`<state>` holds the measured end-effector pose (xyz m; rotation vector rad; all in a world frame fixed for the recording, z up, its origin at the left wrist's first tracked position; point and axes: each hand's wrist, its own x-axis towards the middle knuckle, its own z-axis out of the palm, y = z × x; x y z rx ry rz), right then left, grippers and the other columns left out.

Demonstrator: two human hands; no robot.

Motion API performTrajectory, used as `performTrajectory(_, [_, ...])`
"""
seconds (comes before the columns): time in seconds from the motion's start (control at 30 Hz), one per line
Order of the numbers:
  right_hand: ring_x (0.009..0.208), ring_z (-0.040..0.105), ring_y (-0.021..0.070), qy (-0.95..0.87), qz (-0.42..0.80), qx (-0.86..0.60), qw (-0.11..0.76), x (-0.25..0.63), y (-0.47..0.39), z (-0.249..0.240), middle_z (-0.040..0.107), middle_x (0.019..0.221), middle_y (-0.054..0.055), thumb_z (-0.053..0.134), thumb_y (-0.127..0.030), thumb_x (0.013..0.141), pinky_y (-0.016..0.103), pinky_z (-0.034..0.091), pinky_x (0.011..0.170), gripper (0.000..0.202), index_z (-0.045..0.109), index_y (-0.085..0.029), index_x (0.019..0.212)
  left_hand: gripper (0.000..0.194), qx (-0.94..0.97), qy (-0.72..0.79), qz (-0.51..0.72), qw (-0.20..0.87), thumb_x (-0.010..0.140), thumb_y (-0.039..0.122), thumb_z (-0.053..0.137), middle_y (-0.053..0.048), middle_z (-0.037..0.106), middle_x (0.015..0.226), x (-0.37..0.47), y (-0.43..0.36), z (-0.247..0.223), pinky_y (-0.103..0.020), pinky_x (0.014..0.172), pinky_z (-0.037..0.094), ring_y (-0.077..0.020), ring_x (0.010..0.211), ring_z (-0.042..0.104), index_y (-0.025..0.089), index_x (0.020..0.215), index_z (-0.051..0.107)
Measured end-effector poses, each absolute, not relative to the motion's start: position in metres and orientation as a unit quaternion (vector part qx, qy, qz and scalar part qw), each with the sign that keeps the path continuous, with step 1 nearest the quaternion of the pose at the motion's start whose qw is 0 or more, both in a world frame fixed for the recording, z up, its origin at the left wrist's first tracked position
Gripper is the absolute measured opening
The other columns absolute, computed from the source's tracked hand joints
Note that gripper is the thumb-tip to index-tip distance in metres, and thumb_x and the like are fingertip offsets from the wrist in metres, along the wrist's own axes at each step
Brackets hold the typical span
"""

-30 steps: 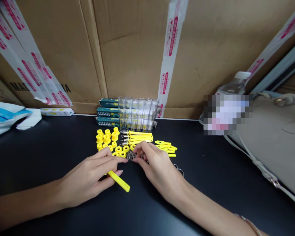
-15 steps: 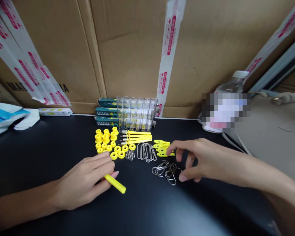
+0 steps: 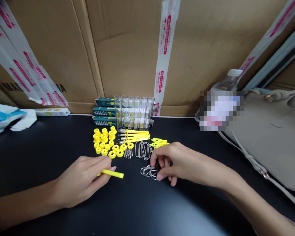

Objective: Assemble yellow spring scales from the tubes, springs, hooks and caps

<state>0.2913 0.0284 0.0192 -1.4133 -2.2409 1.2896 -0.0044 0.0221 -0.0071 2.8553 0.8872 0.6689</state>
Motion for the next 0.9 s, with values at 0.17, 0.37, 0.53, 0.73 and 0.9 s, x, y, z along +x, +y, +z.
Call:
performTrajectory(0.17, [0.049,0.070,0.0116,-0.776,0.404,-0.469,0.121,0.282,0.025,0.016,0.068,0.067,-0.003,0.067,-0.015,0.085,0.017,0.053,0.046,0.006,0.070,-0.020,0.087,0.021,0.911,0.339,0.232,0.037,0.096,0.035,0.051,0.005,0.060,0.071,-0.004,0.022,-0.007,-0.026,0.051,0.039,-0.0129,0.055,0.058,0.021,0.081,0.049])
performTrajectory(0.37, [0.050,0.067,0.0113,-0.787,0.370,-0.478,0.121,0.290,0.029,0.024,0.068,0.068,-0.003,0.071,-0.025,0.085,0.019,0.054,0.048,0.006,0.068,-0.020,0.086,0.024,0.915,0.331,0.228,0.014,0.105,0.028,0.033,-0.001,0.066,0.085,-0.002,0.022,-0.004,-0.031,0.060,0.049,-0.0188,0.071,0.068,0.020,0.094,0.053])
performTrajectory(0.53, [0.061,0.067,0.0132,-0.849,0.275,-0.439,0.099,0.291,0.030,0.029,0.073,0.076,0.001,0.066,-0.026,0.090,0.021,0.052,0.054,0.009,0.073,-0.021,0.087,0.025,0.916,0.321,0.241,0.019,0.107,0.026,0.028,-0.001,0.067,0.088,-0.003,0.022,-0.005,-0.030,0.062,0.050,-0.0172,0.072,0.069,0.019,0.099,0.051])
performTrajectory(0.73, [0.064,0.061,0.0123,-0.896,0.169,-0.398,0.103,0.285,0.023,0.024,0.069,0.081,-0.001,0.065,-0.020,0.089,0.022,0.044,0.055,0.008,0.072,-0.024,0.089,0.021,0.917,0.316,0.242,0.036,0.107,0.026,0.031,0.000,0.067,0.087,-0.004,0.023,-0.006,-0.029,0.062,0.049,-0.0165,0.073,0.069,0.020,0.098,0.049])
performTrajectory(0.9, [0.060,0.057,0.0117,-0.900,0.145,-0.399,0.102,0.282,0.022,0.021,0.066,0.075,-0.002,0.063,-0.014,0.085,0.023,0.041,0.054,0.013,0.071,-0.024,0.086,0.019,0.919,0.312,0.234,0.057,0.106,0.025,0.034,0.001,0.066,0.087,-0.004,0.022,-0.006,-0.029,0.063,0.047,-0.0164,0.073,0.068,0.021,0.097,0.049])
